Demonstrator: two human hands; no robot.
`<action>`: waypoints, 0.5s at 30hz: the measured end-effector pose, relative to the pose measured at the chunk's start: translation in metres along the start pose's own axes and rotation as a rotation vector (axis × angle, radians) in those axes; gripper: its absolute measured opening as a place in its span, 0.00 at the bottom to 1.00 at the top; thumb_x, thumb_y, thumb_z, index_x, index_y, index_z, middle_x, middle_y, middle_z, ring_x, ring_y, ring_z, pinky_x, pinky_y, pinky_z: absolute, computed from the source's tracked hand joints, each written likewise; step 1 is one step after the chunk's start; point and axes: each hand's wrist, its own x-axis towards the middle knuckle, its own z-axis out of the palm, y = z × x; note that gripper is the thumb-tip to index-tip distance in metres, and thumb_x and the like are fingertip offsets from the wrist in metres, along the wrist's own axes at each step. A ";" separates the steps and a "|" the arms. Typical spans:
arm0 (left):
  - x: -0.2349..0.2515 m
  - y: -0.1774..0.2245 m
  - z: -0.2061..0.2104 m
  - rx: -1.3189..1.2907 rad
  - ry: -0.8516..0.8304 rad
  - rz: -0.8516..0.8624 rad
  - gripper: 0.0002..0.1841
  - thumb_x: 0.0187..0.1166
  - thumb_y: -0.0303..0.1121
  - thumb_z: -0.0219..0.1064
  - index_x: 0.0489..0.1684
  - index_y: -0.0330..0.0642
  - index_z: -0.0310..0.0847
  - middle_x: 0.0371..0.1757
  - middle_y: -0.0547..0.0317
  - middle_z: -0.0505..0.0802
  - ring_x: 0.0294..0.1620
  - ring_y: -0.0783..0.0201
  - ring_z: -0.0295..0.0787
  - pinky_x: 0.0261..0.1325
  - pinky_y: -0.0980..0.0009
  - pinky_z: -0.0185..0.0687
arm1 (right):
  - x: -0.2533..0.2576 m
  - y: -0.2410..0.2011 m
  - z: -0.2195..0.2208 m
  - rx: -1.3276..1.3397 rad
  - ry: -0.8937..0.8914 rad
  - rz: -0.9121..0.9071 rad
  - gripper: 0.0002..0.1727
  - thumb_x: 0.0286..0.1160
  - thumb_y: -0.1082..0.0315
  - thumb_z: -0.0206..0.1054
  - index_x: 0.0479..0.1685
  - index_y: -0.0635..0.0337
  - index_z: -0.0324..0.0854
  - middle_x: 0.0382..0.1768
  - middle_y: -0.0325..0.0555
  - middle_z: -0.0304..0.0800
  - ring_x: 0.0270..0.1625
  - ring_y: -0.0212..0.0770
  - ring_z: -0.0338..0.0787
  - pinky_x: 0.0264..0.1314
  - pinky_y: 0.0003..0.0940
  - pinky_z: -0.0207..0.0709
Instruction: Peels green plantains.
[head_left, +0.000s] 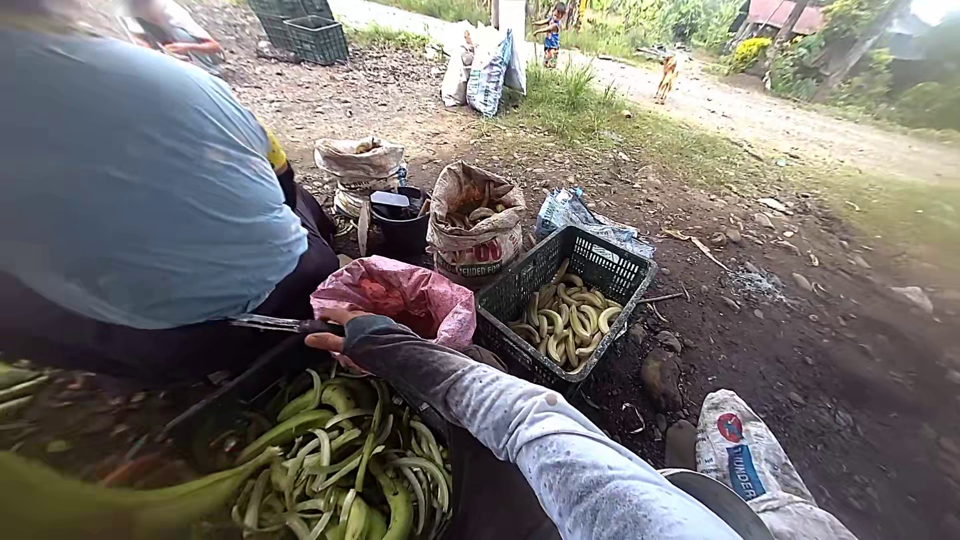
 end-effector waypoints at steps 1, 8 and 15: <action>-0.005 0.007 0.000 0.156 0.062 -0.063 0.33 0.78 0.35 0.72 0.74 0.27 0.59 0.60 0.56 0.89 0.59 0.64 0.89 0.65 0.63 0.87 | 0.016 0.024 0.021 -0.014 0.052 -0.055 0.25 0.87 0.57 0.64 0.75 0.64 0.78 0.69 0.63 0.86 0.74 0.54 0.84 0.81 0.52 0.70; -0.032 0.003 0.046 0.358 0.714 -0.429 0.41 0.81 0.33 0.70 0.90 0.32 0.47 0.80 0.36 0.73 0.71 0.60 0.80 0.70 0.64 0.80 | 0.018 0.039 0.107 -0.040 -0.162 0.011 0.27 0.92 0.55 0.56 0.79 0.67 0.74 0.73 0.66 0.83 0.79 0.57 0.80 0.87 0.54 0.63; -0.023 -0.012 0.041 0.091 0.799 -0.183 0.34 0.74 0.14 0.67 0.82 0.32 0.57 0.63 0.50 0.85 0.56 0.66 0.88 0.56 0.68 0.88 | 0.025 0.089 0.178 -0.149 -0.158 -0.106 0.31 0.91 0.47 0.51 0.76 0.64 0.76 0.60 0.68 0.90 0.66 0.64 0.89 0.74 0.66 0.74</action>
